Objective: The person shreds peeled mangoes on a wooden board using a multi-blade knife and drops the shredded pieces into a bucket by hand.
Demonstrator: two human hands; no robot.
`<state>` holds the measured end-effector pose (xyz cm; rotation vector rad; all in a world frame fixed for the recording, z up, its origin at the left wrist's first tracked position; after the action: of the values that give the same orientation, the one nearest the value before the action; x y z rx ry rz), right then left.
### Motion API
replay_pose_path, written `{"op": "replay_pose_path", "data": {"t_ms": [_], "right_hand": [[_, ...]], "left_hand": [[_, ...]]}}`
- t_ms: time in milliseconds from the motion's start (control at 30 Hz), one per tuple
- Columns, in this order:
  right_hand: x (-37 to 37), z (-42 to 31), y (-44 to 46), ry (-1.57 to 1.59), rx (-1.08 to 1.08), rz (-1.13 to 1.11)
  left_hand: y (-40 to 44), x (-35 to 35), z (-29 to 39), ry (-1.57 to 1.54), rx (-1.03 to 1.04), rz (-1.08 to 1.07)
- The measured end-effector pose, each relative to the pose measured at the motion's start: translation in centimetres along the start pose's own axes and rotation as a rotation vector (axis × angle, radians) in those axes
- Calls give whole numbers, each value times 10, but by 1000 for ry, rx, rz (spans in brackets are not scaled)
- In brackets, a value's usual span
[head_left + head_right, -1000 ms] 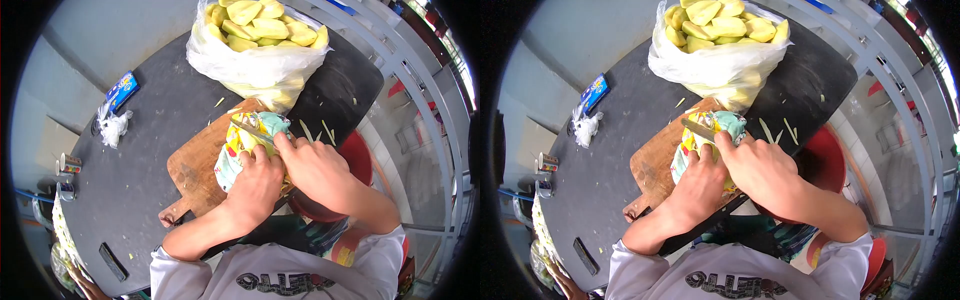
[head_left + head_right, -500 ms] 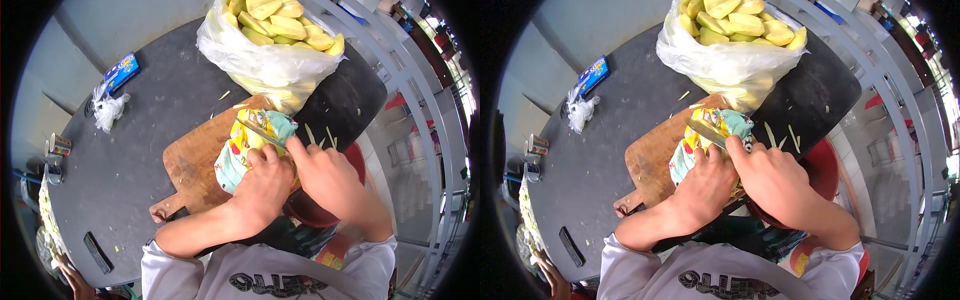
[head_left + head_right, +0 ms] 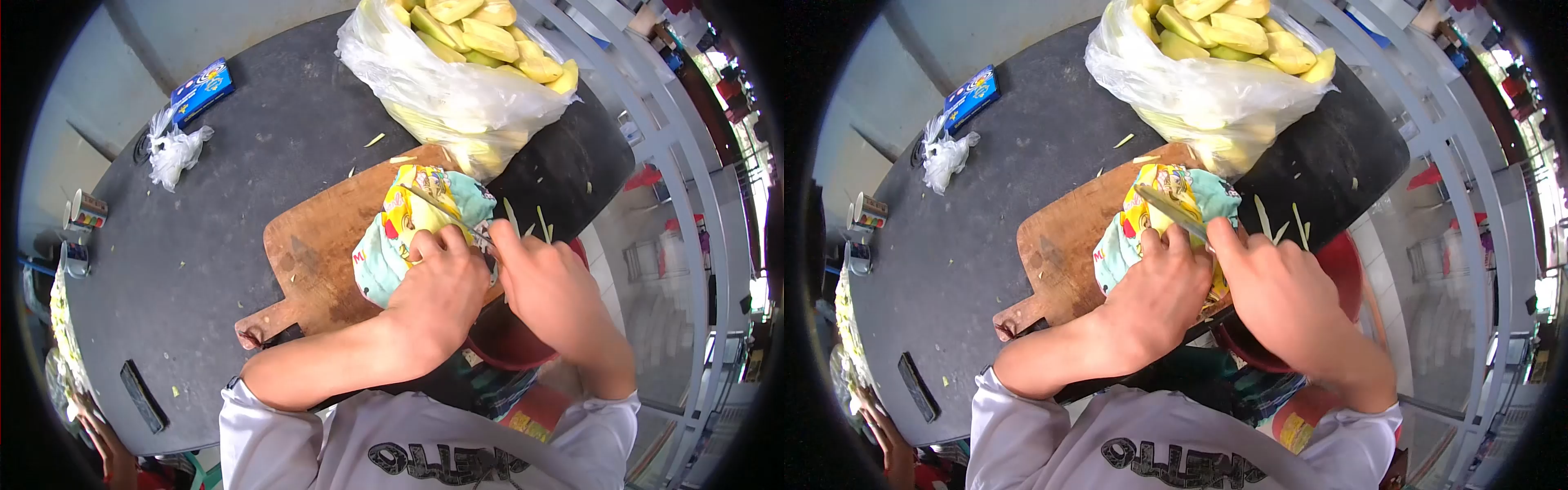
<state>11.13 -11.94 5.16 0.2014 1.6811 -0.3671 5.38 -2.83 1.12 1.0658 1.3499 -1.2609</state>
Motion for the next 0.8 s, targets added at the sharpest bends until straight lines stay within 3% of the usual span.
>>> {"op": "replay_pose_path", "data": {"t_ms": [133,267,367,500,667,800], "right_hand": [[33,15,10,14,2,-6],[11,2,-2,-8,25,-22],[2,1,-3,89,0,86],[21,11,4,11,12,-21],[16,5,0,100,14,39],[18,12,1,106,53,40]], "left_hand": [[-5,-2,-2,-62,14,-39],[-3,4,-1,-91,-33,41],[-4,10,0,-131,-99,44],[-2,7,4,-80,46,-19],[-9,7,0,-101,-161,133],[-5,14,3,-22,23,10]]}}
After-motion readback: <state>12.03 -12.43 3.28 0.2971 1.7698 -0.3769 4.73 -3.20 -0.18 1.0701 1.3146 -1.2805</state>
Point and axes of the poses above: each hand's wrist, its own y-axis towards the middle knuckle, its own x-axis out of the palm, z = x × y, the point moved 5 cm from there along y, towards the middle knuckle, and after that the axes turned 12 degrees about -x, right-handed, at the moved point
